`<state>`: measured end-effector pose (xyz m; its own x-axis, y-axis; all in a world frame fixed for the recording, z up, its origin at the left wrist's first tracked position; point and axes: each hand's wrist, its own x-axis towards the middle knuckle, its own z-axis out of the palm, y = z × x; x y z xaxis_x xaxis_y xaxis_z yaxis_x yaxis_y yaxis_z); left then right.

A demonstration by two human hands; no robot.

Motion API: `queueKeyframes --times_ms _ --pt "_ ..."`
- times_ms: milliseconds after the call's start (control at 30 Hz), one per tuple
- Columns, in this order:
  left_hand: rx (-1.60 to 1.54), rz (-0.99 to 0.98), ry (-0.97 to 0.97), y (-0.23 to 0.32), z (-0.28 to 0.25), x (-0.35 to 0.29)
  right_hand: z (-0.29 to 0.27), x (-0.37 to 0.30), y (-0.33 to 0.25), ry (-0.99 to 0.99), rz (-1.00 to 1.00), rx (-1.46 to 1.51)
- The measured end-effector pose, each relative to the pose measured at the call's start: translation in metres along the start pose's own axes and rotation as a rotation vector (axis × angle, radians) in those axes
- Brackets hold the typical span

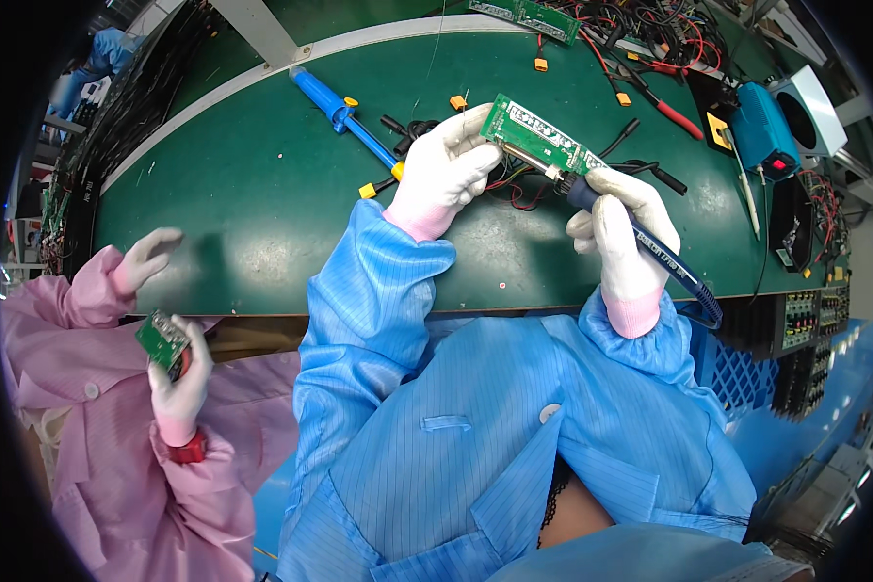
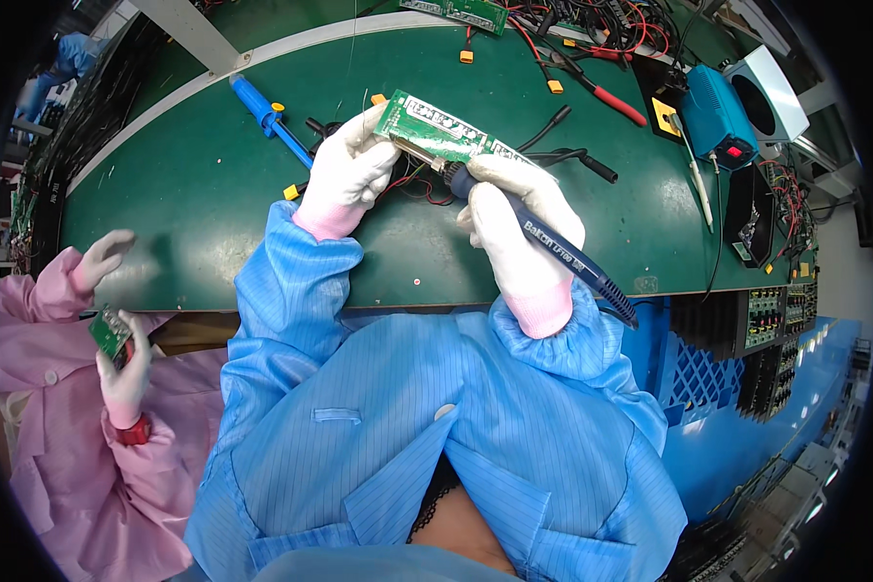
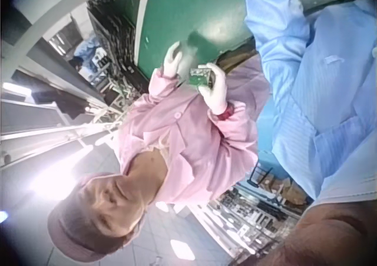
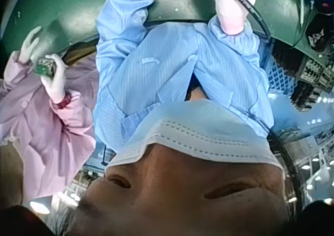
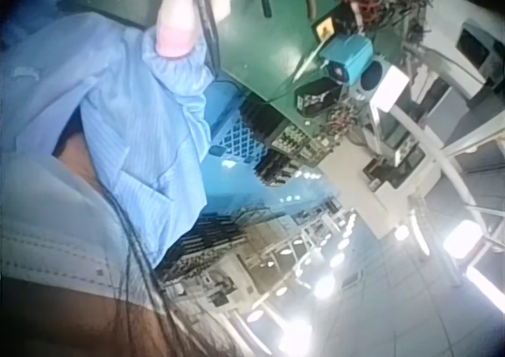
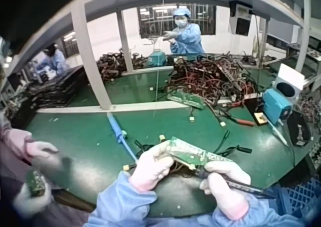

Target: Soldering components onto a green printed circuit board at a workstation.

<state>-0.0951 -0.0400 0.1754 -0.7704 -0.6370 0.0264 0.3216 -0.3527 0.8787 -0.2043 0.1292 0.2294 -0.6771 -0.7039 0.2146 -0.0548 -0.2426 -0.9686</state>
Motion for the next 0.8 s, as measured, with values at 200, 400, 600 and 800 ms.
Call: queueKeyframes --times_ms 200,400,600,800 --pt "0.044 -0.007 0.046 0.004 0.003 -0.001 0.004 0.0 -0.003 -0.004 -0.014 0.001" --pt "0.033 -0.003 0.054 0.006 0.007 -0.002 0.001 0.001 -0.004 0.044 -0.059 -0.056" --pt "-0.021 0.011 0.039 -0.001 -0.001 0.002 -0.039 -0.001 -0.001 0.13 -0.087 -0.072" --pt "0.026 -0.014 0.089 0.001 0.002 0.003 -0.06 -0.01 -0.01 0.182 -0.033 -0.101"
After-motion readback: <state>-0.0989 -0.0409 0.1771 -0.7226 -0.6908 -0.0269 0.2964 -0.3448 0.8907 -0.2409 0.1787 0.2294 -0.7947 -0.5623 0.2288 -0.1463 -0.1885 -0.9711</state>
